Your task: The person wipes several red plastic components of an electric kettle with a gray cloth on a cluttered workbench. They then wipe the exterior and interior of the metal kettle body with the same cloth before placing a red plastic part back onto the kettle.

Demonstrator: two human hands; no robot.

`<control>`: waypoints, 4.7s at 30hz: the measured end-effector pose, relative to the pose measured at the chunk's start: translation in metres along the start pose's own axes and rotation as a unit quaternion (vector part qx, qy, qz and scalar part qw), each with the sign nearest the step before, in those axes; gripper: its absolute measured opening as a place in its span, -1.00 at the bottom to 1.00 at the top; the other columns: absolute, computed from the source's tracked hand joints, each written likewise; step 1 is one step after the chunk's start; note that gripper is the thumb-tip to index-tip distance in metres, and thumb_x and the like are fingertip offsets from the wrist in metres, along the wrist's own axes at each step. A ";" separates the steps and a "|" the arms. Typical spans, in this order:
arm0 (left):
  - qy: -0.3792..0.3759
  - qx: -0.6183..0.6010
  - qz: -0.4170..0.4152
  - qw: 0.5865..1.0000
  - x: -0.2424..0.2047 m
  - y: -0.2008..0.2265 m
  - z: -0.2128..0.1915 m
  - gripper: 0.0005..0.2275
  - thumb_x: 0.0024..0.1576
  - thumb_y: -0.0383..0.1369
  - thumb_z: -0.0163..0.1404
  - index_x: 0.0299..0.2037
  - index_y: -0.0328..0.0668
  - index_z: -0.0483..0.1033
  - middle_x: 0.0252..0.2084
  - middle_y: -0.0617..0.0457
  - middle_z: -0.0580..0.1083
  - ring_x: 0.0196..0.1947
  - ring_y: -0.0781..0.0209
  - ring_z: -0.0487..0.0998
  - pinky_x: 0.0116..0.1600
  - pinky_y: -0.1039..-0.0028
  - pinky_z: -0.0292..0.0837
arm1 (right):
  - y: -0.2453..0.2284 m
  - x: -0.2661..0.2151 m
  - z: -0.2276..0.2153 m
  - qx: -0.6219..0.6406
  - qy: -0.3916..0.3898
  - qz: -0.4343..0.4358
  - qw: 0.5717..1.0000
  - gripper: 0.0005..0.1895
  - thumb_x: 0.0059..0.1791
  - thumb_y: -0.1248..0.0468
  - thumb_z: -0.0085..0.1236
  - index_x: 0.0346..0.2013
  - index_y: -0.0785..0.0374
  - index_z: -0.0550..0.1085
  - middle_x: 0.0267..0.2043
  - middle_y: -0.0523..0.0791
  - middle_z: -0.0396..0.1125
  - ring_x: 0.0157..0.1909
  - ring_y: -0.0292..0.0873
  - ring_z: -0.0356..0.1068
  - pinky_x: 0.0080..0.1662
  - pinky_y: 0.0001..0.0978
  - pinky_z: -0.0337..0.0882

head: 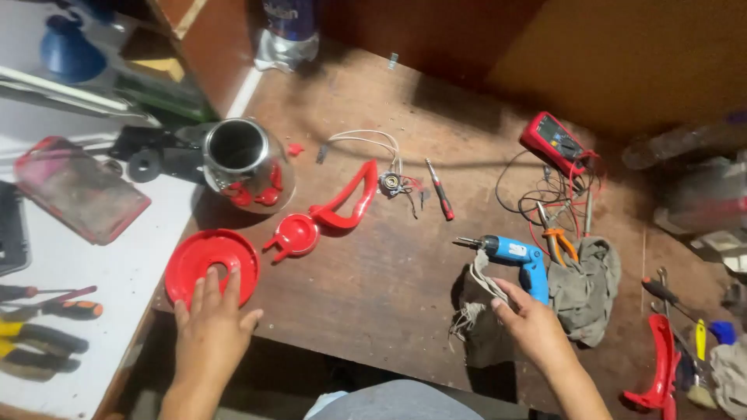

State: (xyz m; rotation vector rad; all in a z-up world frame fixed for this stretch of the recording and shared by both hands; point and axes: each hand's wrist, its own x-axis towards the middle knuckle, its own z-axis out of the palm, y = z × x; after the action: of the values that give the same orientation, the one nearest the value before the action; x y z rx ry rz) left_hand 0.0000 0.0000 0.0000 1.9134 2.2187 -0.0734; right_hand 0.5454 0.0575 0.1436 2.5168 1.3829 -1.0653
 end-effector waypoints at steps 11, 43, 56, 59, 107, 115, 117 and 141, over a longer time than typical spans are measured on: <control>-0.203 -0.225 0.147 0.942 -0.023 0.129 -0.006 -0.42 0.36 0.03 0.15 0.59 0.17 0.48 0.65 0.16 0.47 0.58 -0.02 0.51 0.60 -0.08 0.36 | 0.064 0.004 0.128 -0.076 -0.223 -0.334 0.913 -0.70 0.24 0.15 0.23 0.27 -0.12 0.66 0.26 -0.15 0.53 0.18 0.06 0.61 0.18 -0.05 0.52; -0.444 -0.033 0.357 0.821 -0.122 0.692 -0.049 -0.49 0.27 -0.26 0.04 0.46 0.47 0.66 0.15 0.20 0.80 0.17 0.04 0.81 0.19 0.22 0.66 | 0.420 -0.112 -0.039 0.784 -0.299 0.029 0.543 -0.72 -0.03 0.24 0.48 -0.35 0.42 0.57 -0.42 -0.04 0.48 -0.41 -0.21 0.47 -0.29 -0.47 0.32; 0.011 0.123 0.652 0.748 -0.156 0.683 0.098 -0.77 0.20 -0.30 0.17 0.06 0.06 0.66 -0.25 0.02 0.66 -0.35 -0.13 0.70 -0.40 0.11 0.58 | 0.482 -0.059 0.013 0.782 -0.066 0.143 0.603 -0.40 0.11 0.35 0.10 0.41 0.62 0.62 0.19 0.42 0.66 0.15 0.40 0.67 0.20 0.31 0.64; 0.074 0.121 0.678 0.722 -0.181 0.661 0.040 -0.85 0.34 -0.27 0.11 -0.30 0.17 0.68 -0.35 0.07 0.59 -0.40 -0.06 0.61 -0.35 0.13 0.42 | 0.437 -0.008 -0.001 0.677 -0.053 0.104 0.726 -0.68 0.13 0.36 0.12 0.12 0.41 0.65 -0.03 0.10 0.63 -0.04 0.01 0.58 0.01 -0.09 0.55; -0.212 -0.804 -0.352 0.431 -0.419 0.342 -0.100 -0.38 0.24 -0.44 -0.06 0.60 -0.06 0.53 -0.08 -0.26 0.54 -0.38 -0.08 0.57 -0.50 0.12 0.57 | 0.138 -0.168 0.057 0.226 -0.029 -0.425 0.876 -0.82 0.02 0.19 0.23 -0.10 0.05 0.65 -0.27 -0.16 0.62 -0.24 -0.15 0.55 -0.05 -0.20 0.54; -0.130 -0.789 -0.376 0.468 -0.459 0.309 -0.111 -0.57 0.42 -0.24 -0.10 0.42 -0.19 0.61 -0.40 -0.10 0.37 -0.63 0.07 0.33 -0.58 0.20 0.43 | 0.154 -0.155 0.081 0.133 -0.138 -0.475 0.859 -0.81 0.09 0.20 0.18 -0.35 0.22 0.60 -0.42 -0.08 0.49 -0.42 -0.14 0.34 -0.30 -0.15 0.34; -0.162 -0.702 -0.335 0.607 -0.465 0.309 -0.124 -0.39 0.29 -0.40 -0.18 0.53 -0.09 0.71 -0.44 -0.04 0.38 -0.58 0.12 0.31 -0.46 0.31 0.36 | 0.152 -0.171 0.076 0.161 -0.293 -0.458 0.823 -0.71 0.14 0.10 0.33 0.09 0.05 0.79 -0.15 -0.23 0.62 -0.21 -0.34 0.41 -0.16 -0.41 0.38; 0.247 0.046 0.254 0.934 -0.478 0.299 -0.043 -0.24 0.19 -0.47 0.05 0.71 -0.34 0.25 -0.22 0.07 0.50 -0.35 0.04 0.48 -0.26 0.20 0.36 | 0.091 -0.280 0.102 0.517 -0.406 -0.120 0.744 -0.52 0.22 0.02 0.30 0.14 0.45 0.64 -0.11 0.07 0.62 -0.32 -0.07 0.55 -0.31 -0.27 0.56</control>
State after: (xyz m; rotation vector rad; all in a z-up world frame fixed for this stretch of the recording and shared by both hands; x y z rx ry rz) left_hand 0.3529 -0.4109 0.1631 2.7379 1.9062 0.4378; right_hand 0.4624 -0.2345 0.2131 1.6479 0.9016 -3.1340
